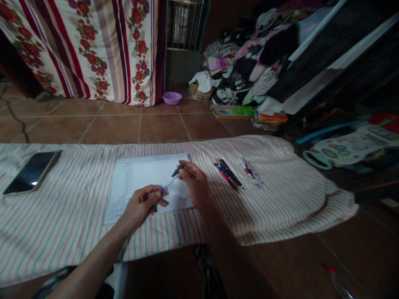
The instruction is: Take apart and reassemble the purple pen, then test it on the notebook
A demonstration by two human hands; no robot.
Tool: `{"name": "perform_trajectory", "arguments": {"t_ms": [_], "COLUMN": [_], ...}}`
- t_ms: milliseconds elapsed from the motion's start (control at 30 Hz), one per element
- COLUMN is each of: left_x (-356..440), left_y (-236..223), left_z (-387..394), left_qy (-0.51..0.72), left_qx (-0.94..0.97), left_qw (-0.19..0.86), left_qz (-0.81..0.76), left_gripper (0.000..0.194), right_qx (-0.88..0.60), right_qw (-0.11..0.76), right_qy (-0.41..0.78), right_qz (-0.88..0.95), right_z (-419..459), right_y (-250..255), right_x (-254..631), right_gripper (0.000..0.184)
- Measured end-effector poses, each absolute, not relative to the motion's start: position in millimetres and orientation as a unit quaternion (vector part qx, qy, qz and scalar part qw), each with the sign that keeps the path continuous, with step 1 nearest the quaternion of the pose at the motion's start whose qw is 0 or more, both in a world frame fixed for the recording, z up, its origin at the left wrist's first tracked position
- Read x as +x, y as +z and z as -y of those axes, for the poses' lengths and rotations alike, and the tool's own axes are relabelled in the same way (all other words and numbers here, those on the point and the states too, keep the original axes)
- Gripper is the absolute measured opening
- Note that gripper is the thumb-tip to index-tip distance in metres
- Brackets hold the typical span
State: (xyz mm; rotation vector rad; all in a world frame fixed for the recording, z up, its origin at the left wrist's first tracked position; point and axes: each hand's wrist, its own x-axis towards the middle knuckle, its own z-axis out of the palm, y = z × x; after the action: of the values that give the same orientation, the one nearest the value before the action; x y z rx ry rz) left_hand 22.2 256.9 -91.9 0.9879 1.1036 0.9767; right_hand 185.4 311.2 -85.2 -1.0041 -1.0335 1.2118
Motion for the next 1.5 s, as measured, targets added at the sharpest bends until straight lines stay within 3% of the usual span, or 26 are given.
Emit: {"name": "perform_trajectory", "arguments": {"t_ms": [1500], "left_x": [26], "left_y": [-95], "left_z": [-257], "left_qy": [0.458], "left_qx": [0.402], "left_qw": [0.621], "left_qz": [-0.492], "left_gripper": [0.039], "right_qx": [-0.435], "right_qw": [0.566], "right_qy": [0.525], "right_qz": [0.464], "right_z": [-308], "right_y": [-82], "right_x": [186], "right_gripper": [0.029]}}
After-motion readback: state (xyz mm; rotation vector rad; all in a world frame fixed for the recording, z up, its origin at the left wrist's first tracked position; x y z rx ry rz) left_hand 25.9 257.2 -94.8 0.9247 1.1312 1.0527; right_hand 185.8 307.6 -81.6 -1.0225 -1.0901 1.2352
